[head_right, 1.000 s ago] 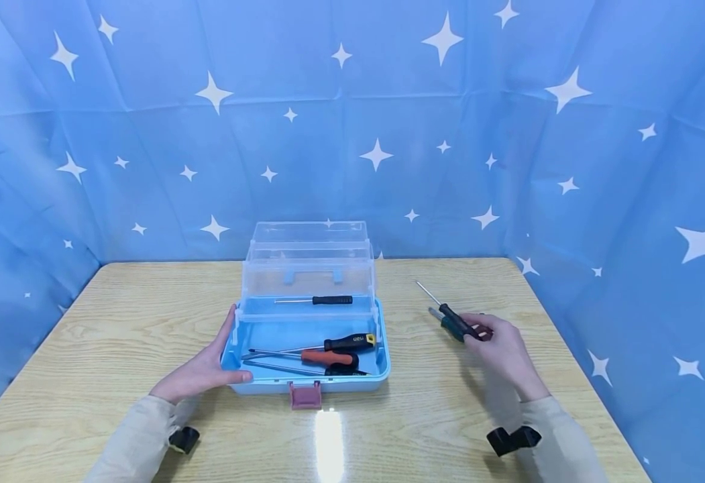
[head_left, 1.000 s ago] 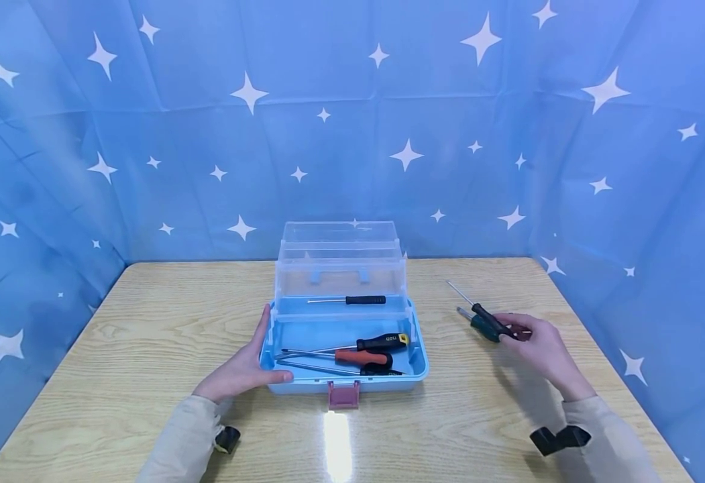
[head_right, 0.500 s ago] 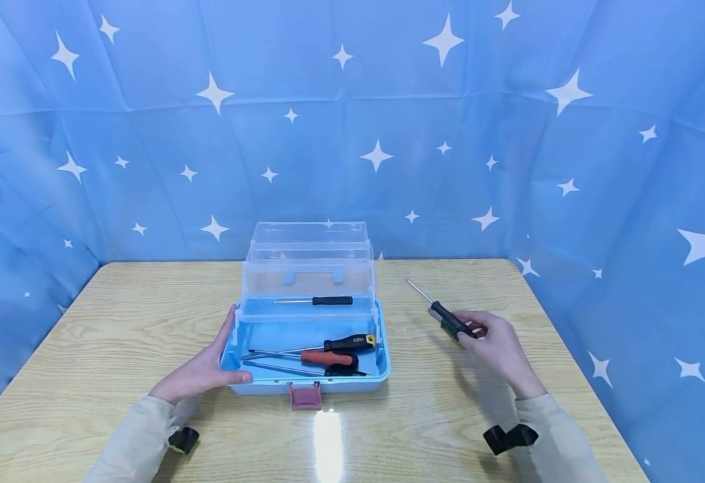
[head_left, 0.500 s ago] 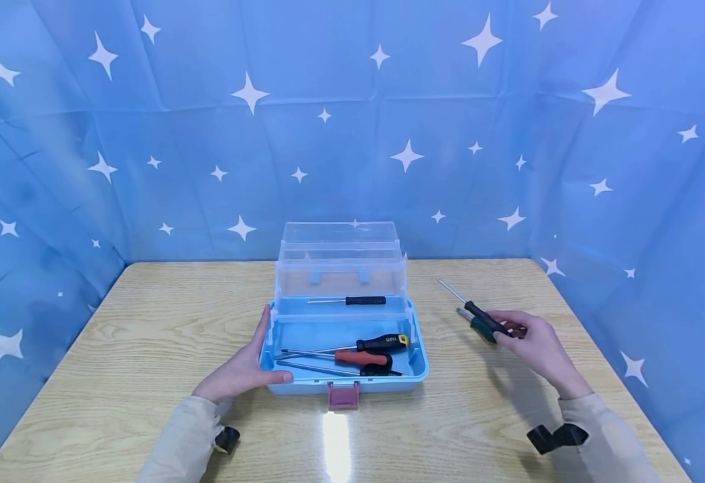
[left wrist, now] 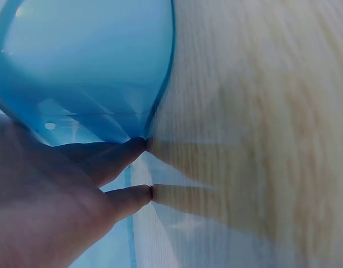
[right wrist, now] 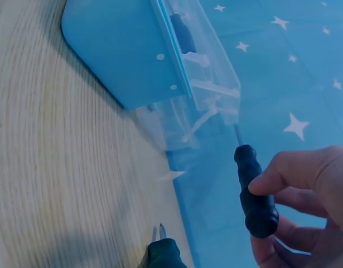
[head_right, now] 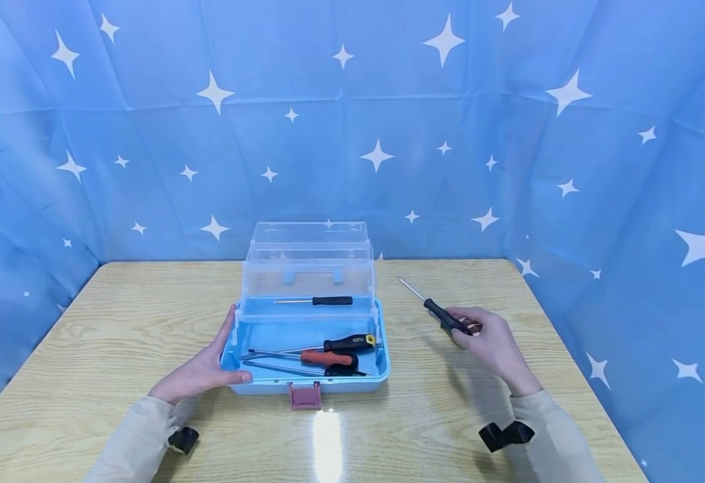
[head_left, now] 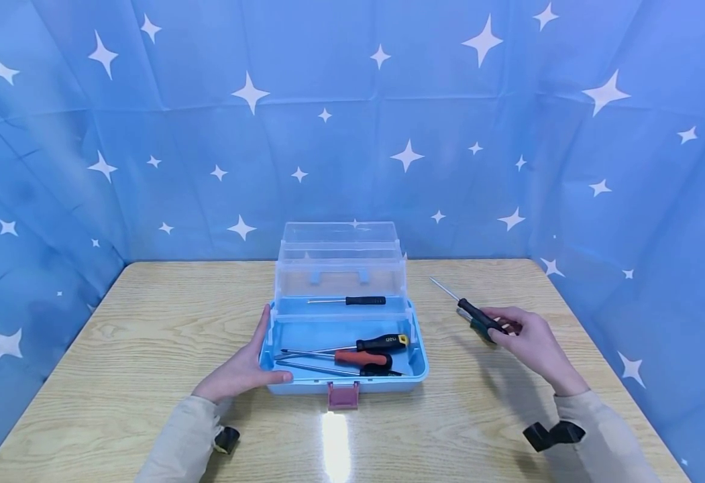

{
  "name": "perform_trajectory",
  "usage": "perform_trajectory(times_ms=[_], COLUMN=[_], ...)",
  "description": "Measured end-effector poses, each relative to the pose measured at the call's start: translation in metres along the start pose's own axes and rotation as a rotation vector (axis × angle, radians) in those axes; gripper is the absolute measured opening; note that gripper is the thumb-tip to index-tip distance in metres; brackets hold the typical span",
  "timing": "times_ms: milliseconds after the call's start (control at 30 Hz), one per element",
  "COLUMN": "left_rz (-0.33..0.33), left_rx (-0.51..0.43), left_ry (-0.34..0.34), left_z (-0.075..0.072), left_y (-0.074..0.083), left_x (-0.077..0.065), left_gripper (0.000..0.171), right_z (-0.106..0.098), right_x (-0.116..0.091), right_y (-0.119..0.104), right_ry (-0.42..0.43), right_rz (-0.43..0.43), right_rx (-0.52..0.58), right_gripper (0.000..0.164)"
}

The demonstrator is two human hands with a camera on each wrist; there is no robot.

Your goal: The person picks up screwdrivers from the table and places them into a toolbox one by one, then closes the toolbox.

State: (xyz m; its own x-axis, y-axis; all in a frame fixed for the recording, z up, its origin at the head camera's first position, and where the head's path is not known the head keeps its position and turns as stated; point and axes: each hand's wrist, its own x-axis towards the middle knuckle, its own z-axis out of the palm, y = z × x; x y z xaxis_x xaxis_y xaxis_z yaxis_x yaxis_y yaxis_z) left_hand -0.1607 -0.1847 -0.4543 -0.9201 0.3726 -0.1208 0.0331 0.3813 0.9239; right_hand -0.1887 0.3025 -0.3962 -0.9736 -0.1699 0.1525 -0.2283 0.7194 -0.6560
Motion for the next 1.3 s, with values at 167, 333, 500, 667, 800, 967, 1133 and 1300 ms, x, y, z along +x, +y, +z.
perform_trajectory(times_ms=[167, 333, 500, 667, 800, 967, 1133, 1300], left_rz=[-0.005, -0.014, -0.012, -0.011, -0.006, 0.003, 0.005, -0.006], left_rx=[-0.006, -0.005, -0.001, -0.003, -0.014, -0.013, -0.017, -0.035], left_ry=[0.002, 0.005, 0.005, 0.004, 0.003, 0.003, 0.003, 0.006], left_z=[0.000, 0.000, 0.000, 0.000, 0.000, 0.000, 0.000, 0.001], left_y=[0.000, 0.001, 0.000, 0.001, 0.001, 0.000, -0.002, -0.003], left_x=[0.000, 0.000, 0.000, -0.001, -0.001, -0.001, 0.001, 0.002], left_gripper=[0.126, 0.126, 0.126, 0.126, 0.126, 0.126, 0.125, 0.124], right_z=[0.001, 0.003, 0.004, 0.006, 0.007, 0.010, 0.015, 0.020], right_x=[0.003, 0.004, 0.005, 0.007, 0.008, 0.012, 0.016, 0.018], right_y=[-0.004, -0.009, -0.013, -0.016, -0.019, -0.023, -0.026, -0.028], right_ry=[0.007, 0.003, -0.007, -0.027, -0.043, -0.044, -0.050, -0.062], right_rz=[-0.025, -0.034, -0.024, -0.013, -0.004, -0.016, -0.043, -0.045], right_rx=[0.015, 0.029, 0.037, 0.054, 0.082, 0.081, 0.082, 0.096], right_gripper=[0.034, 0.034, 0.035, 0.036, 0.036, 0.034, 0.033, 0.033])
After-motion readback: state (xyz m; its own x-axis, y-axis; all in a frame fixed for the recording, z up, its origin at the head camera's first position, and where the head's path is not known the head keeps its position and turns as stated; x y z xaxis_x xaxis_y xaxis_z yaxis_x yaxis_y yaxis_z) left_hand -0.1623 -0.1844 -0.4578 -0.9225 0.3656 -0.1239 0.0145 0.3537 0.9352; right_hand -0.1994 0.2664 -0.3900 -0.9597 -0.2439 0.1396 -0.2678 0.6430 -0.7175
